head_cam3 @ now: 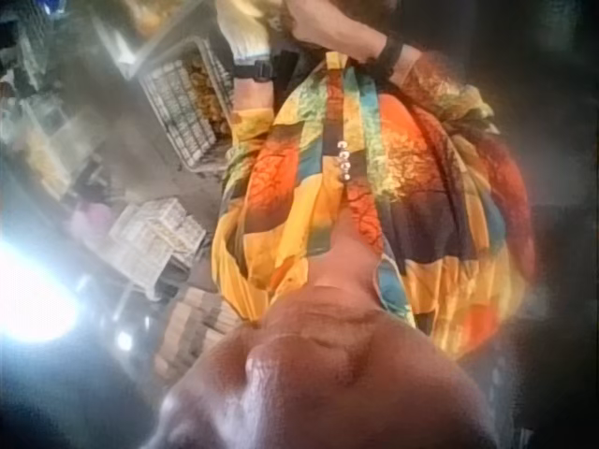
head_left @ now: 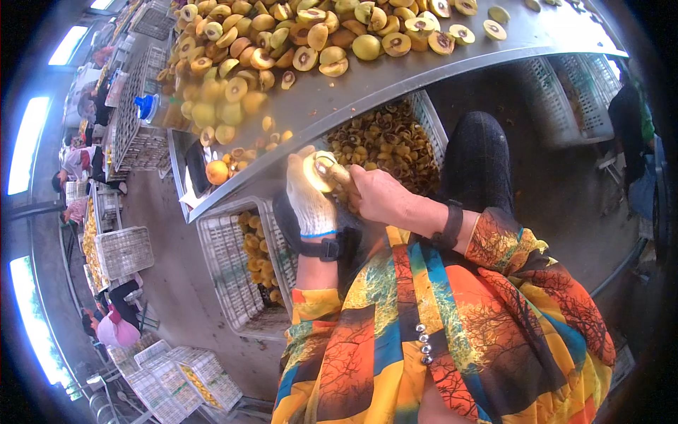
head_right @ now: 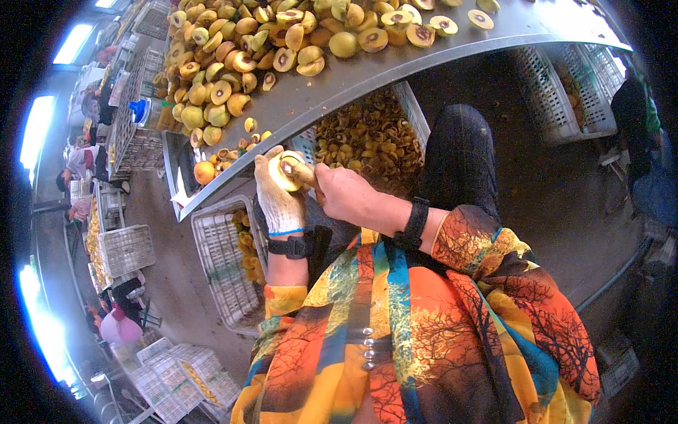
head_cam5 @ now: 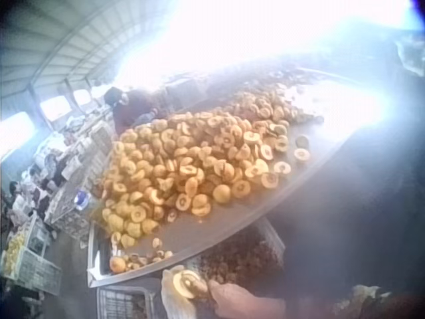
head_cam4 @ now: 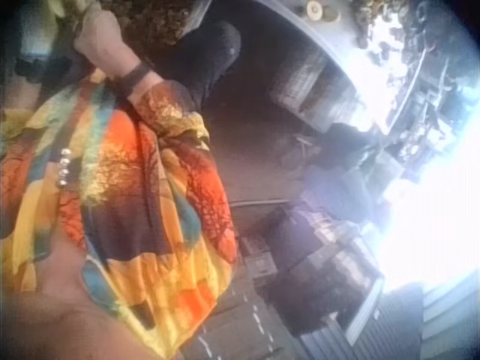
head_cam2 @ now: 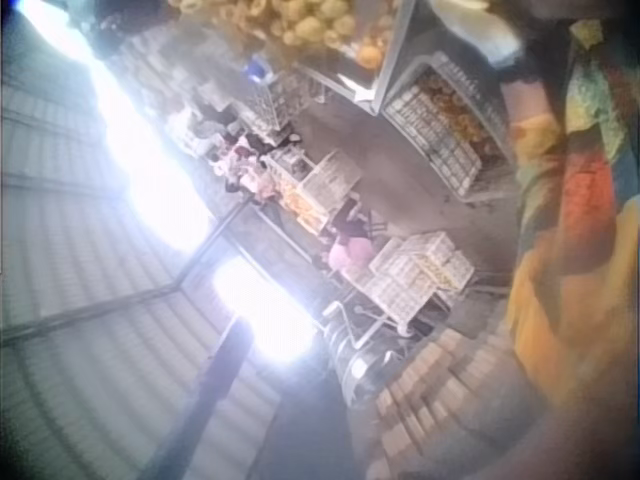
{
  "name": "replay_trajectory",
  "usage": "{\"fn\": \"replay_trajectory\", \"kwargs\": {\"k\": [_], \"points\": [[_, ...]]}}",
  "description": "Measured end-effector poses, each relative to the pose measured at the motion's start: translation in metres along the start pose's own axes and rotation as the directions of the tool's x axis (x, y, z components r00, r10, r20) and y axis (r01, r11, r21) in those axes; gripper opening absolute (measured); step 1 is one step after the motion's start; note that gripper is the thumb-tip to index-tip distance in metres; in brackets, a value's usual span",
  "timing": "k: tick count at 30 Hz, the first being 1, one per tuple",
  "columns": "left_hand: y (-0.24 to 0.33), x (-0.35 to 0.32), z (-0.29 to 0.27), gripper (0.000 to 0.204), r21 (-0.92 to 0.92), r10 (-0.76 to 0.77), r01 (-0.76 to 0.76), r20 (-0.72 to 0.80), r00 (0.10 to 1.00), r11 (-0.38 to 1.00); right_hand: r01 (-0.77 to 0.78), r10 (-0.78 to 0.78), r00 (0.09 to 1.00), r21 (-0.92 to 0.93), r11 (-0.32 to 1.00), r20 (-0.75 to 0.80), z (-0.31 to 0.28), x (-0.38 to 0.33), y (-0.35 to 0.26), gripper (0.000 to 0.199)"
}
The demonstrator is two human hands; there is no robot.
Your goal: The person repeatedly picks up yellow stone fruit from a metal table, uses a small knife to cut around the pit, removes the pit, and places the pitted halves into a white crate below. The process is continuous and repetitive throughout the clip.
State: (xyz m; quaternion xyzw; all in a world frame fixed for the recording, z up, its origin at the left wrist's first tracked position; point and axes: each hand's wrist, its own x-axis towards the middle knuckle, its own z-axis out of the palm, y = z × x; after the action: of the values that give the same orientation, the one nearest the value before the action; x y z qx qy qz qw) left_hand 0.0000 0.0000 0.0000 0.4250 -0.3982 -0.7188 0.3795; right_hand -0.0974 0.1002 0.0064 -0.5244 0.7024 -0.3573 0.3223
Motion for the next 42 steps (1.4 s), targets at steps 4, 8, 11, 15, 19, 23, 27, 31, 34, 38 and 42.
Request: {"fn": "replay_trajectory", "kwargs": {"k": [4,8,11,15,19,23,27,31,34,38,42], "points": [[0.001,-0.003,0.004,0.048,-0.083,-0.010,0.011,0.011,1.000,0.996,-0.008,0.008,1.000,0.000,1.000,0.021,-0.003,0.001,0.000,0.024],[-0.002,-0.002,0.006,0.048,-0.100,0.005,-0.004,0.018,1.000,0.995,-0.024,0.024,0.999,0.014,1.000,0.031,-0.003,0.003,0.004,0.025],[0.004,-0.005,0.008,0.048,-0.053,-0.012,0.013,0.030,0.999,0.998,0.028,-0.028,0.999,0.014,1.000,-0.022,-0.005,0.001,0.002,0.021],[0.003,-0.004,0.008,0.048,-0.032,0.015,-0.014,0.035,0.999,0.999,0.002,-0.002,1.000,0.004,1.000,0.012,-0.009,0.001,-0.002,0.023],[0.005,-0.007,0.012,0.046,-0.020,0.023,-0.023,0.009,1.000,1.000,0.022,-0.022,1.000,0.004,1.000,-0.008,-0.007,0.002,0.001,0.022],[0.004,-0.010,0.016,0.041,0.009,0.122,-0.121,-0.062,0.991,0.993,0.007,-0.007,1.000,-0.002,1.000,0.004,-0.004,0.000,0.000,0.021],[0.012,-0.016,0.021,0.036,0.116,0.211,-0.204,-0.052,0.976,0.972,-0.044,0.041,0.998,0.078,0.996,0.038,-0.001,-0.003,-0.006,0.020],[0.013,-0.008,0.007,0.035,0.256,0.185,-0.198,0.076,0.980,0.946,-0.094,0.081,0.987,0.088,0.992,0.138,-0.004,-0.002,-0.005,0.023],[0.012,0.009,-0.007,0.037,0.256,0.006,-0.072,0.250,0.968,0.964,-0.102,0.084,0.961,0.055,0.993,0.264,-0.010,0.003,0.000,0.023],[0.017,0.025,-0.017,0.045,0.296,-0.278,0.162,0.408,0.870,0.941,-0.308,0.208,0.834,0.119,0.944,0.511,-0.025,0.009,-0.001,0.017],[0.020,0.022,-0.007,0.053,0.086,-0.226,0.209,0.356,0.907,0.974,-0.626,0.316,0.728,0.401,0.669,0.609,-0.037,0.011,-0.017,0.008]]}}
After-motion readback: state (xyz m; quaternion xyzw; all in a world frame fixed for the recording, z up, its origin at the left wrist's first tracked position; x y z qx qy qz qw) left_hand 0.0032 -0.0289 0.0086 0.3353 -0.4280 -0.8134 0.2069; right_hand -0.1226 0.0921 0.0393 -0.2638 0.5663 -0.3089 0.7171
